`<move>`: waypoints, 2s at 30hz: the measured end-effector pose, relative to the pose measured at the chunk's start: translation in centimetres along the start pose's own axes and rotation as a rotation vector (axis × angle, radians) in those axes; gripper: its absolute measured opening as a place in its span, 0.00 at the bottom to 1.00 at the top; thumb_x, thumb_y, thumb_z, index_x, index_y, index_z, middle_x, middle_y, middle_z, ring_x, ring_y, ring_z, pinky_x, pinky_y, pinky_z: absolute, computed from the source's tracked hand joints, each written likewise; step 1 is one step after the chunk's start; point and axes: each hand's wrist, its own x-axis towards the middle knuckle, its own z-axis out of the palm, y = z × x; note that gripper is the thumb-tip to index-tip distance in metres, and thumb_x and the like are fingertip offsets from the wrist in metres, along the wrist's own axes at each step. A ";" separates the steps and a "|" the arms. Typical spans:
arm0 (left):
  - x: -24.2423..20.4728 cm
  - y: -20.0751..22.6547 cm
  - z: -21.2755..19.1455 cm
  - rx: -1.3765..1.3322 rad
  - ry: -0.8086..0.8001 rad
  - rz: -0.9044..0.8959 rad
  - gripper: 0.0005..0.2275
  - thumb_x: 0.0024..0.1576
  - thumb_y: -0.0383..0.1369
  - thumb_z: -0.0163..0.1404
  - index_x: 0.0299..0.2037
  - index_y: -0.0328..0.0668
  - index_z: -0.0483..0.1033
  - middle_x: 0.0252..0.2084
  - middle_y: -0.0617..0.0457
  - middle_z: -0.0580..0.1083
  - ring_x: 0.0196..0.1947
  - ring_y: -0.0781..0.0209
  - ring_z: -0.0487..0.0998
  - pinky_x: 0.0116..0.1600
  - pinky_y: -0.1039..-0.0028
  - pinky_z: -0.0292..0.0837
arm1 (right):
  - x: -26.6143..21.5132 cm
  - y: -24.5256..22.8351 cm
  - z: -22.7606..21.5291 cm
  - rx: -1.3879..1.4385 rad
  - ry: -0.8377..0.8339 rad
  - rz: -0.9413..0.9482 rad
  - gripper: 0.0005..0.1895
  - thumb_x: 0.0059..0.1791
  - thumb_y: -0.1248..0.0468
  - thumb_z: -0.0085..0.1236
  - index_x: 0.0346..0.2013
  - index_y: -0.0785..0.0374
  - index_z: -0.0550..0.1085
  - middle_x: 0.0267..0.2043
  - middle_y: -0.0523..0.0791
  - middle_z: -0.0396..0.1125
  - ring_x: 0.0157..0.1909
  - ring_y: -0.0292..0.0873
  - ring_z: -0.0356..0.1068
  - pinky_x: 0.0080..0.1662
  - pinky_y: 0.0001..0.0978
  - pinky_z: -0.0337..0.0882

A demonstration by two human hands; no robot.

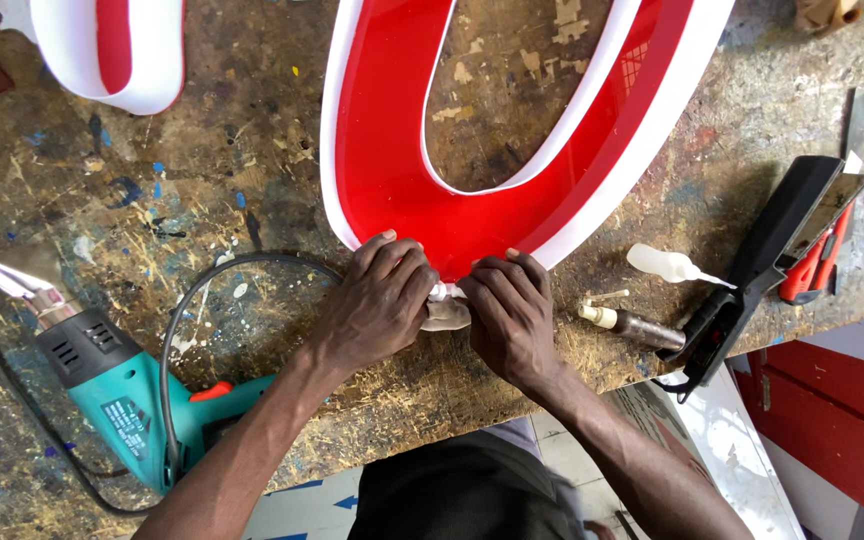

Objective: The person assembles a large red and white letter '2' on a workbench. They apply glue to the edges, press the pieces together, and wipe away excess glue with a cloth. They also use a metal file to smooth the edges of the assembled letter.

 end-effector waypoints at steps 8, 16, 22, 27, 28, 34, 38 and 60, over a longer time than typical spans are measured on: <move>-0.2 -0.2 0.9 -0.014 0.018 -0.006 0.07 0.60 0.31 0.57 0.45 0.42 0.78 0.45 0.45 0.76 0.63 0.44 0.79 0.79 0.49 0.60 | 0.0 0.2 -0.1 0.006 -0.001 0.011 0.09 0.61 0.60 0.60 0.42 0.61 0.83 0.40 0.49 0.75 0.52 0.53 0.81 0.67 0.55 0.71; -0.4 0.0 2.0 0.007 0.108 -0.020 0.07 0.57 0.30 0.54 0.45 0.46 0.78 0.40 0.49 0.74 0.58 0.46 0.81 0.77 0.49 0.63 | 0.2 0.3 0.1 0.009 0.023 0.009 0.08 0.60 0.62 0.59 0.42 0.62 0.82 0.40 0.50 0.75 0.51 0.54 0.80 0.66 0.54 0.72; -0.2 0.1 1.9 -0.029 0.117 -0.040 0.07 0.57 0.26 0.54 0.44 0.46 0.77 0.37 0.49 0.72 0.52 0.45 0.81 0.76 0.49 0.65 | 0.3 0.3 0.0 0.008 0.016 0.009 0.09 0.60 0.62 0.58 0.42 0.62 0.83 0.40 0.50 0.74 0.51 0.54 0.80 0.66 0.54 0.72; -0.3 0.1 2.1 -0.019 0.131 -0.043 0.06 0.62 0.28 0.50 0.48 0.49 0.75 0.36 0.51 0.69 0.48 0.47 0.79 0.74 0.50 0.66 | 0.2 0.2 0.1 0.010 0.025 0.020 0.07 0.60 0.63 0.59 0.42 0.62 0.83 0.39 0.49 0.74 0.50 0.53 0.80 0.65 0.54 0.73; -0.2 0.1 2.2 -0.020 0.129 -0.041 0.06 0.62 0.28 0.50 0.48 0.49 0.75 0.36 0.51 0.69 0.48 0.47 0.79 0.74 0.50 0.66 | 0.1 0.3 0.3 0.010 0.026 0.023 0.07 0.60 0.63 0.59 0.42 0.62 0.83 0.39 0.49 0.74 0.50 0.53 0.80 0.65 0.54 0.73; 0.3 0.4 1.6 -0.030 0.125 -0.061 0.09 0.62 0.28 0.50 0.51 0.50 0.72 0.36 0.51 0.69 0.47 0.47 0.79 0.75 0.50 0.63 | 0.2 0.3 0.2 0.001 0.036 0.005 0.09 0.60 0.64 0.57 0.42 0.62 0.82 0.39 0.50 0.74 0.50 0.53 0.80 0.66 0.53 0.73; 0.2 0.1 1.0 -0.013 0.078 -0.027 0.14 0.59 0.27 0.54 0.54 0.50 0.71 0.38 0.51 0.72 0.50 0.47 0.80 0.74 0.51 0.62 | 0.0 0.7 0.3 0.015 0.041 -0.012 0.09 0.59 0.66 0.54 0.41 0.62 0.82 0.39 0.50 0.73 0.50 0.53 0.80 0.66 0.53 0.72; 0.0 0.3 2.5 0.096 0.210 -0.023 0.09 0.61 0.31 0.56 0.48 0.52 0.70 0.39 0.52 0.72 0.55 0.46 0.81 0.75 0.49 0.67 | 0.9 0.6 -0.6 0.022 0.060 -0.005 0.12 0.61 0.67 0.51 0.39 0.62 0.81 0.38 0.50 0.73 0.48 0.54 0.80 0.65 0.52 0.74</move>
